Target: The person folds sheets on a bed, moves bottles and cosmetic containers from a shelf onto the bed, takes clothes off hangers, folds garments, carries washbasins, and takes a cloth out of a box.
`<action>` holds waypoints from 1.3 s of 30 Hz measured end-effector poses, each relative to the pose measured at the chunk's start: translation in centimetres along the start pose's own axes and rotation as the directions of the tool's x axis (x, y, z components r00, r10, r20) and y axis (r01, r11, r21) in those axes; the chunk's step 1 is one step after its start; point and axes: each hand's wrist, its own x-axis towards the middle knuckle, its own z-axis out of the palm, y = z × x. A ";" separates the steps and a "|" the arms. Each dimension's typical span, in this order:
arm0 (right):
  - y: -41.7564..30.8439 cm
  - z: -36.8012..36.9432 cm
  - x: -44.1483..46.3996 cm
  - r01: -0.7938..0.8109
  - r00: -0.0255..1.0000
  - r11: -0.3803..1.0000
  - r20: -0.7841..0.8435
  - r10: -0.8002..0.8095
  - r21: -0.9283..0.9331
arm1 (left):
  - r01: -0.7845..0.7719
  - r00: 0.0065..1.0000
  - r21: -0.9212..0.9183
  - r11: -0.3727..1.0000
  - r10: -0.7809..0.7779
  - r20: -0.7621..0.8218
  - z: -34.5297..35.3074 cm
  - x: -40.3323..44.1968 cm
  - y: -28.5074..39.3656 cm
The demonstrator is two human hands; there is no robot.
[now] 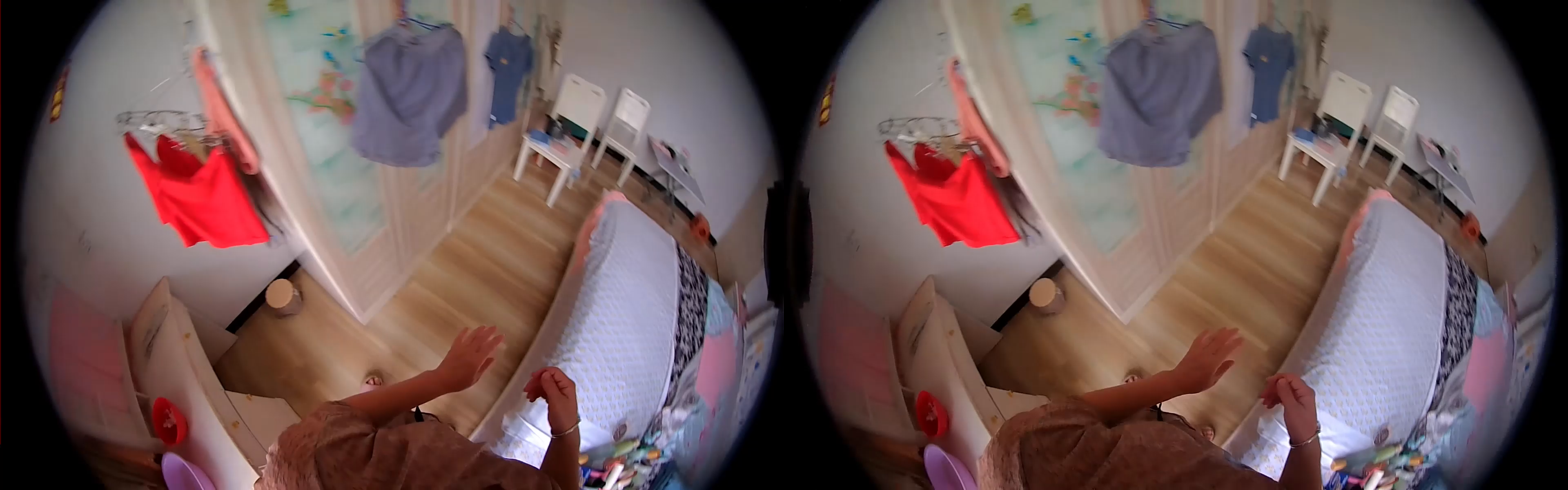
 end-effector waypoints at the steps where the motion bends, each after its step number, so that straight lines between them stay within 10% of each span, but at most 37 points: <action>1: -0.6 1.3 1.4 0.031 0.998 0.997 0.049 -0.028 -0.070 | 0.040 0.998 0.006 0.999 -0.040 -0.053 -2.0 -0.5 -1.2; 12: -15.5 28.2 16.4 0.615 0.697 0.779 0.547 -0.463 -0.125 | 0.354 0.699 0.344 0.870 -0.001 -0.715 -29.8 -7.9 -14.6; 17: -23.5 42.8 19.6 0.830 0.401 0.554 0.626 -0.669 0.061 | 0.572 0.403 0.297 0.764 0.054 -0.914 -38.8 -11.2 -17.0; 20: -27.7 51.1 21.0 0.822 0.404 0.565 0.629 -0.664 0.068 | 0.655 0.242 0.237 0.718 0.098 -0.965 -42.2 -11.7 -17.8; 23: -30.6 59.1 25.4 0.930 0.341 0.359 0.549 -0.763 -0.078 | 0.391 0.140 -0.086 0.916 -0.151 -0.979 -44.5 -11.8 -20.8; 26: -32.9 63.3 26.7 0.901 0.370 0.222 0.396 -0.840 -0.372 | 0.324 0.228 -0.212 0.922 -0.293 -0.928 -46.0 -11.6 -22.9; 28: -34.2 64.8 27.0 0.779 0.624 0.478 0.423 -0.657 -0.406 | 0.203 0.319 -0.360 0.910 -0.410 -0.855 -47.0 -11.4 -23.3; 32: -35.3 66.1 26.6 0.761 0.637 0.372 0.501 -0.585 -0.532 | 0.123 0.315 -0.400 0.908 -0.418 -0.852 -48.4 -11.7 -23.2; 35: -36.6 67.4 27.8 0.610 0.789 0.617 0.452 -0.416 -0.497 | 0.026 0.293 -0.374 0.927 -0.365 -0.884 -50.2 -11.8 -22.2; 39: -36.5 69.7 31.5 0.687 0.702 0.307 0.492 -0.515 -0.659 | -0.029 0.278 -0.384 0.923 -0.362 -0.890 -51.4 -11.5 -20.4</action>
